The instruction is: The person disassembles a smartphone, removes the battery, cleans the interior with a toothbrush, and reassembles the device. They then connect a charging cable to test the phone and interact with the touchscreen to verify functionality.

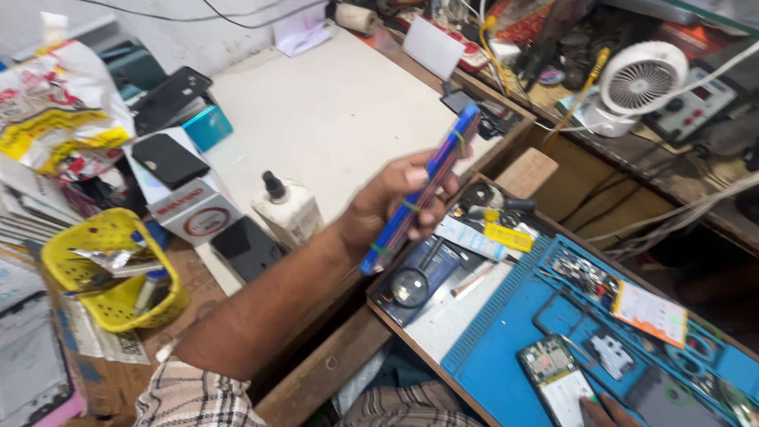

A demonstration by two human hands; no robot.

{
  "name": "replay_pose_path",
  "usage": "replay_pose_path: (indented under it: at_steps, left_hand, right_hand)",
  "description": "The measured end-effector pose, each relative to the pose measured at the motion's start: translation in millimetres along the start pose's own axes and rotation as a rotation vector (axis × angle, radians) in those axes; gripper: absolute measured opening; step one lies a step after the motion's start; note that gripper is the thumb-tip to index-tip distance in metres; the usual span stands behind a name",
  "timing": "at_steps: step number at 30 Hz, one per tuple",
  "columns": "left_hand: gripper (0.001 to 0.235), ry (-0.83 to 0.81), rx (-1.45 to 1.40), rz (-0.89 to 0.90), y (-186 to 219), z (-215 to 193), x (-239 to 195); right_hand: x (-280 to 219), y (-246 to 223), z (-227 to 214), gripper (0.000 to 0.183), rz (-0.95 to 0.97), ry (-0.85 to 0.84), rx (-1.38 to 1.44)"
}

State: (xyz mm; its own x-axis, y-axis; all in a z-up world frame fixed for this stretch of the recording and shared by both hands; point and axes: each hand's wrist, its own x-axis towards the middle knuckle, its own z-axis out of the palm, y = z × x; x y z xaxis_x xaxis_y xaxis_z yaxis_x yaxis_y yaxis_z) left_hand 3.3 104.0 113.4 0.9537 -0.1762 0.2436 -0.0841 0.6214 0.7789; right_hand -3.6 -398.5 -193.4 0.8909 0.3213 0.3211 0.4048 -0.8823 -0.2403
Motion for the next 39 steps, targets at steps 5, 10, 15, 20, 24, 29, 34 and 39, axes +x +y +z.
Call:
replay_pose_path:
  at_steps: [5, 10, 15, 20, 24, 29, 34, 39]
  left_hand:
    - [0.082, 0.022, 0.053, -0.057, -82, 23, 11]
    - [0.089, 0.218, 0.200, -0.076, -157, 60, 11]
    - [0.106, 0.233, 0.457, -0.074, -207, 90, 1]
    - [0.092, 0.173, 0.249, -0.106, -222, 86, -11]
    - [0.076, 0.034, -0.248, -0.277, -224, 69, -17]
    - [0.080, -0.070, -0.549, -0.355, -227, 71, -22]
    - [0.096, 0.068, -0.594, -0.476, -228, 76, -17]
    - [0.101, 0.211, -0.705, -0.497, -218, 96, -12]
  right_hand:
    - [6, -43, -59, 0.078, 0.004, -0.106, -0.063]
    - [23, -106, -120, 0.075, 0.078, -0.043, 0.362]
    - [32, -142, -133, 0.084, 0.228, -0.284, 1.256]
    - [37, -140, -110, 0.073, 0.348, -0.326, 1.475]
    - [27, -132, -96, 0.074, 0.385, -0.420, 1.686]
    - [20, -142, -94, 0.082, 0.402, -0.448, 1.879]
    - [31, -159, -111, 0.078, 0.360, -0.263, 1.831]
    - [68, -175, -133, 0.056, 0.298, 0.113, 1.484]
